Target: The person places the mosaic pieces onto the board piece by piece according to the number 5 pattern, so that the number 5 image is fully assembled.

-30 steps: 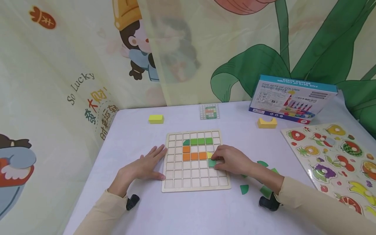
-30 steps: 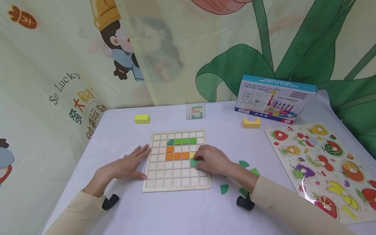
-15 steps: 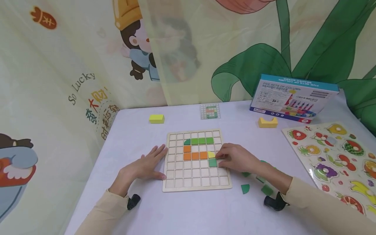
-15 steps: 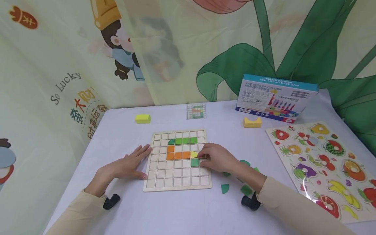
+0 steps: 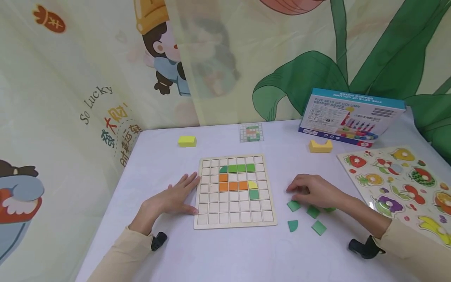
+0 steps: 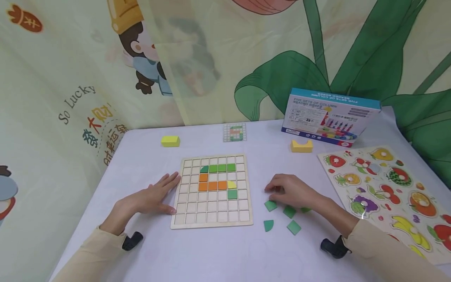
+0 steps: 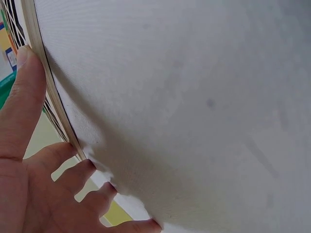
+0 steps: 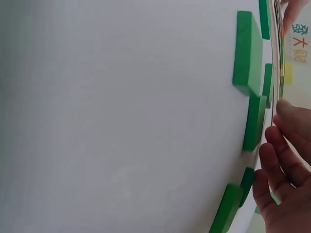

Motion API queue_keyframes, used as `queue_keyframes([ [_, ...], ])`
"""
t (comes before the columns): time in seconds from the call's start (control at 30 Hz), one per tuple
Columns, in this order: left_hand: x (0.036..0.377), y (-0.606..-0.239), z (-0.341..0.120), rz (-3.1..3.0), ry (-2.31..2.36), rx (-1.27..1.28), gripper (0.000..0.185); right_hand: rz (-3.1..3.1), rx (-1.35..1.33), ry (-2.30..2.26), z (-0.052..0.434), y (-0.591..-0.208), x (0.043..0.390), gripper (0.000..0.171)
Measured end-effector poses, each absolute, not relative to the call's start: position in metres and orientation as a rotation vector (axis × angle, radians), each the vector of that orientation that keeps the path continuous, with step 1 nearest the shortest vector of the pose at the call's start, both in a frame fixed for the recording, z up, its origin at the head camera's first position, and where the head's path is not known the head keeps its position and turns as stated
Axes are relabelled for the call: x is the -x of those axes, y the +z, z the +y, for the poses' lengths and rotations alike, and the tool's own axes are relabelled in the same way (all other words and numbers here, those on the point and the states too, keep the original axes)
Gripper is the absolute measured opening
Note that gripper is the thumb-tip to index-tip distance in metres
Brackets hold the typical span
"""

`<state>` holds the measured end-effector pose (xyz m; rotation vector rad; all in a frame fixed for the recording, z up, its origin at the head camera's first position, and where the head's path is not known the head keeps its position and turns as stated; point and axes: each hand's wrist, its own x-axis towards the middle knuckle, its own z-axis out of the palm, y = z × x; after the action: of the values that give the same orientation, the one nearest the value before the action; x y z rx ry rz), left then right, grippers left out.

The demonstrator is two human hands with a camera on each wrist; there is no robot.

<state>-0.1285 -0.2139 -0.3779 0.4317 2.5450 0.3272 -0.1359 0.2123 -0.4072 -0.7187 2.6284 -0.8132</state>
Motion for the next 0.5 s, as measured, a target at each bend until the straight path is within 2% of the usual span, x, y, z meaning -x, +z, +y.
queue_keyframes([
  [0.5, 0.129, -0.379, -0.214, 2.545, 0.339, -0.431, 0.103, 2.583, 0.771, -0.76, 0.23, -0.407, 0.125, 0.033],
])
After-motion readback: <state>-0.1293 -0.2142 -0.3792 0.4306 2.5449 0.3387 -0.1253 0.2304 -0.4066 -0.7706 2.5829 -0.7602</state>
